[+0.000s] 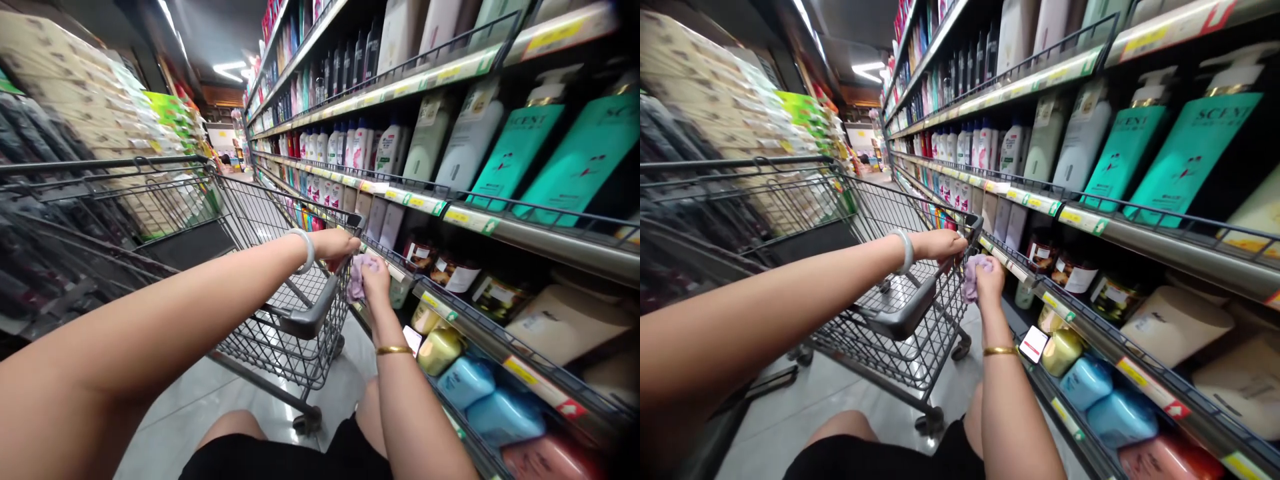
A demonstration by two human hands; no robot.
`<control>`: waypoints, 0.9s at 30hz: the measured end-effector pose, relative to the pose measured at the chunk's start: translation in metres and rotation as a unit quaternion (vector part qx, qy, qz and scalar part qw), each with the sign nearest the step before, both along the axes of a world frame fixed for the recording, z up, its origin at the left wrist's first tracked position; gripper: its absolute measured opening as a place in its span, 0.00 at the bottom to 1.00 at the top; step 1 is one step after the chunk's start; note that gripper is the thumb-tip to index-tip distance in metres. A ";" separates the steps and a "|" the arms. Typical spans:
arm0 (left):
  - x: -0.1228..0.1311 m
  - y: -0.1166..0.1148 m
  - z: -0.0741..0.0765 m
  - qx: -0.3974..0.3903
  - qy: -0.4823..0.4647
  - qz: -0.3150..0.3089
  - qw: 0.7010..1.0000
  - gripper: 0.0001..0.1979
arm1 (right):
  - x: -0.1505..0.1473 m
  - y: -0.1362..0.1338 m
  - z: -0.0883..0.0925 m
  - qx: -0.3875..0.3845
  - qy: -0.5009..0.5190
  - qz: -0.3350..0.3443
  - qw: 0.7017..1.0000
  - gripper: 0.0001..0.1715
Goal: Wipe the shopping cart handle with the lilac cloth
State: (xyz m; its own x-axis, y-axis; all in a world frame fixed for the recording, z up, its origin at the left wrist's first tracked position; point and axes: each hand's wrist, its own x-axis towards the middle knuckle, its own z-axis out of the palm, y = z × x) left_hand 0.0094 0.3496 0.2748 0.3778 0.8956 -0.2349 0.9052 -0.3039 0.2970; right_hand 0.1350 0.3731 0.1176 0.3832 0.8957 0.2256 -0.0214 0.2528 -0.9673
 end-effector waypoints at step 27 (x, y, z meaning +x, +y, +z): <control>-0.010 0.000 0.003 0.002 0.031 -0.048 0.998 0.31 | -0.007 -0.007 -0.002 0.092 0.022 0.015 0.995 0.23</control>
